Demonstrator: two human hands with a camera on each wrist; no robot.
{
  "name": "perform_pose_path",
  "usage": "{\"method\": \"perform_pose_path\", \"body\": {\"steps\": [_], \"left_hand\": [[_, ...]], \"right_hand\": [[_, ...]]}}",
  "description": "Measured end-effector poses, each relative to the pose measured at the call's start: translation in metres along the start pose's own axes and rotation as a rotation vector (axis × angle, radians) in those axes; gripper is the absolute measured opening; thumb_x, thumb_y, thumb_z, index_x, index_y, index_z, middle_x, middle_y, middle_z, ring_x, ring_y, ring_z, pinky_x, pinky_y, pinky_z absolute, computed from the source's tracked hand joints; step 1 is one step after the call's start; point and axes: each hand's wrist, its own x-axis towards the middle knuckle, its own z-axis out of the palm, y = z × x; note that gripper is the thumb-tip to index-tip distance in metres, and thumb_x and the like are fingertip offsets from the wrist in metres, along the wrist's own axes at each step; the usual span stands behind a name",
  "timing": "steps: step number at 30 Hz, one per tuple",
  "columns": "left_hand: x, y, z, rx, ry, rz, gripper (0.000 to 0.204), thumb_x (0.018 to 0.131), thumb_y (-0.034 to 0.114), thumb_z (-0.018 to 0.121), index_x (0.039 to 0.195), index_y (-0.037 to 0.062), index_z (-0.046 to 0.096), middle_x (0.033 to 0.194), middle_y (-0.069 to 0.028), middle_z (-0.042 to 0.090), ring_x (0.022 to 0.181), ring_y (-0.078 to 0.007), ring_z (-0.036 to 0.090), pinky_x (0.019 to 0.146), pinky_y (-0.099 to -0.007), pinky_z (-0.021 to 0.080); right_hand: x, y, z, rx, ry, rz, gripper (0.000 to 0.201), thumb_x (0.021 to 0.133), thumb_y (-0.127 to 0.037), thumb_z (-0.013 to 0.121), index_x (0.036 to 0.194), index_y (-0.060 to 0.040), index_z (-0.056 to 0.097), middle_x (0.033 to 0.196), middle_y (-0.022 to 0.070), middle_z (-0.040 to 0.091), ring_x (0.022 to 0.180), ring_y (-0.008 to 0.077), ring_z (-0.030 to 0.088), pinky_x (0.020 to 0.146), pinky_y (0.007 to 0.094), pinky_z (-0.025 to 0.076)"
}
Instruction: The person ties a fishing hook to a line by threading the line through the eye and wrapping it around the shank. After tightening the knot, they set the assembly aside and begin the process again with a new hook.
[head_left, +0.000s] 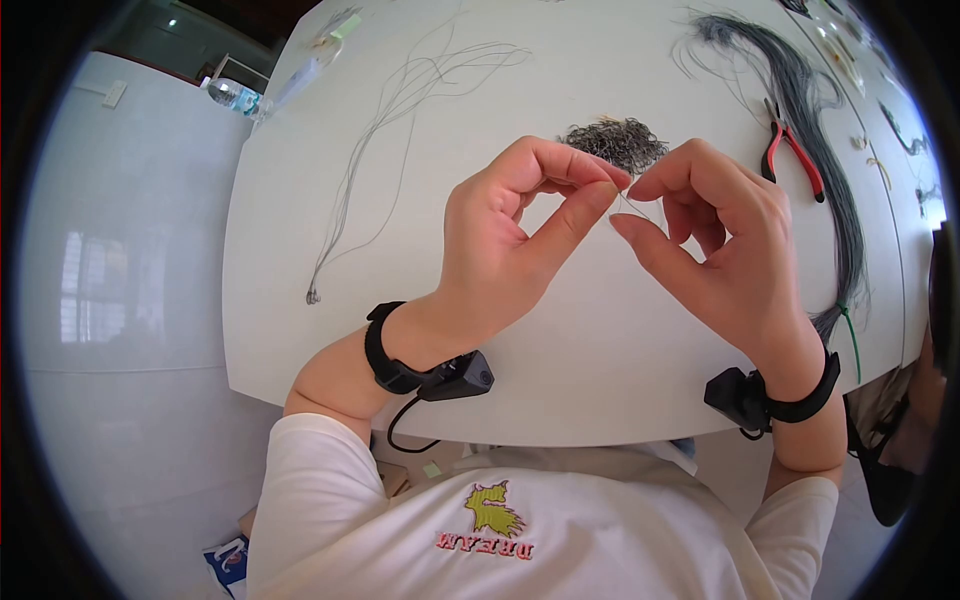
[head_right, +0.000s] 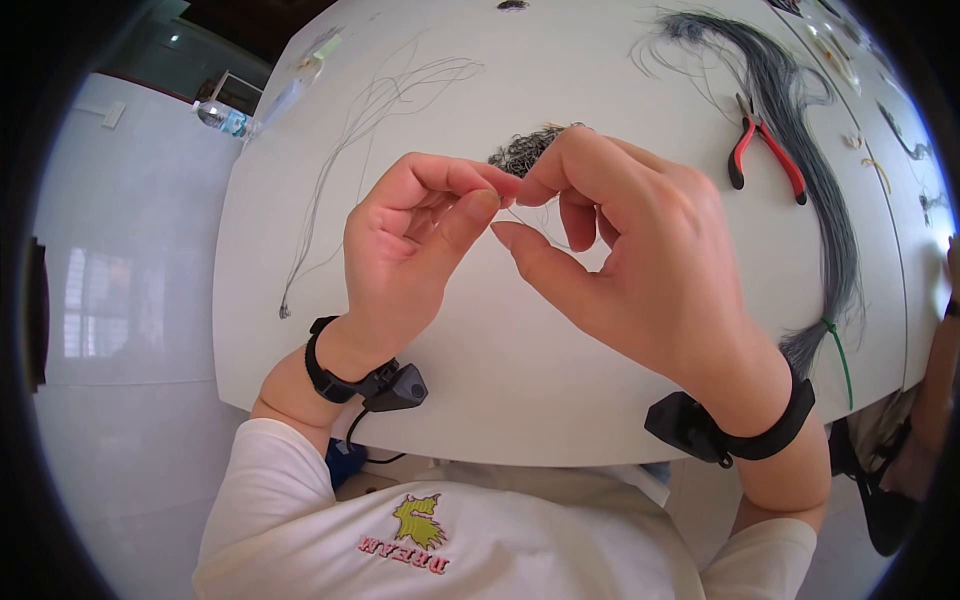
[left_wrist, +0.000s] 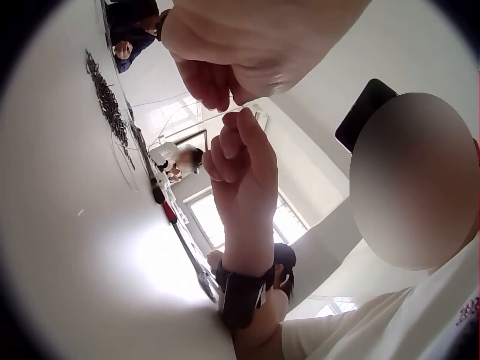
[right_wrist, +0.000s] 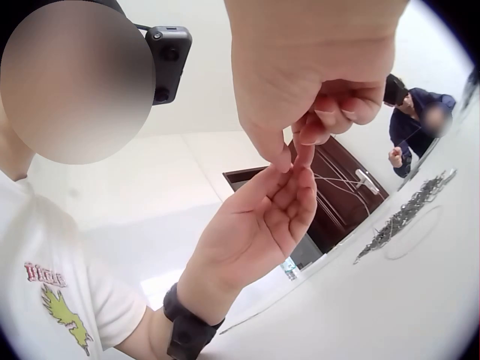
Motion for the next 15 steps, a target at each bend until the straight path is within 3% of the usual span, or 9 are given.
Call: {"method": "perform_pose_path", "body": {"steps": [6,8,11,15], "left_hand": [[0.001,0.001,0.0009,0.148,-0.012,0.074,0.011,0.095,0.001,0.06,0.105,-0.0016,0.057,0.106,-0.0127,0.066,0.1,-0.0156,0.062,0.091,-0.0293,0.049],[0.0027,-0.0042,0.0041,0.121,0.09,0.181,0.007,0.09,0.002,0.066,0.095,0.0007,0.061,0.094,-0.0084,0.072,0.086,-0.0123,0.066,0.081,-0.0272,0.053],[0.0,0.0036,-0.0011,0.179,-0.024,0.14,0.009,0.096,0.0,0.058,0.104,-0.002,0.055,0.106,-0.013,0.066,0.1,-0.0153,0.062,0.091,-0.0296,0.049],[-0.0007,0.0049,0.0021,0.086,-0.026,0.084,0.008,0.096,0.0,0.057,0.104,-0.0018,0.055,0.106,-0.0132,0.066,0.099,-0.0148,0.062,0.09,-0.0288,0.05]], "right_hand": [[-0.0007,-0.0008,0.0031,0.042,0.058,-0.057,0.015,0.077,0.003,0.071,0.082,-0.0027,0.059,0.064,-0.0014,0.053,0.052,0.0049,0.043,0.046,0.0196,0.03],[-0.0005,-0.0021,0.0027,0.049,0.064,-0.057,0.014,0.077,0.004,0.07,0.081,-0.0026,0.058,0.064,-0.0012,0.052,0.051,0.005,0.043,0.046,0.0197,0.03],[-0.0002,-0.0027,0.0018,0.067,0.05,-0.064,0.013,0.078,0.005,0.069,0.08,-0.0023,0.057,0.064,-0.0007,0.052,0.051,0.0051,0.043,0.047,0.0203,0.031],[-0.0015,-0.0028,-0.0007,0.237,0.007,-0.016,0.015,0.08,0.005,0.067,0.077,-0.0021,0.055,0.065,-0.0003,0.052,0.052,0.0053,0.042,0.048,0.0213,0.032]]}}
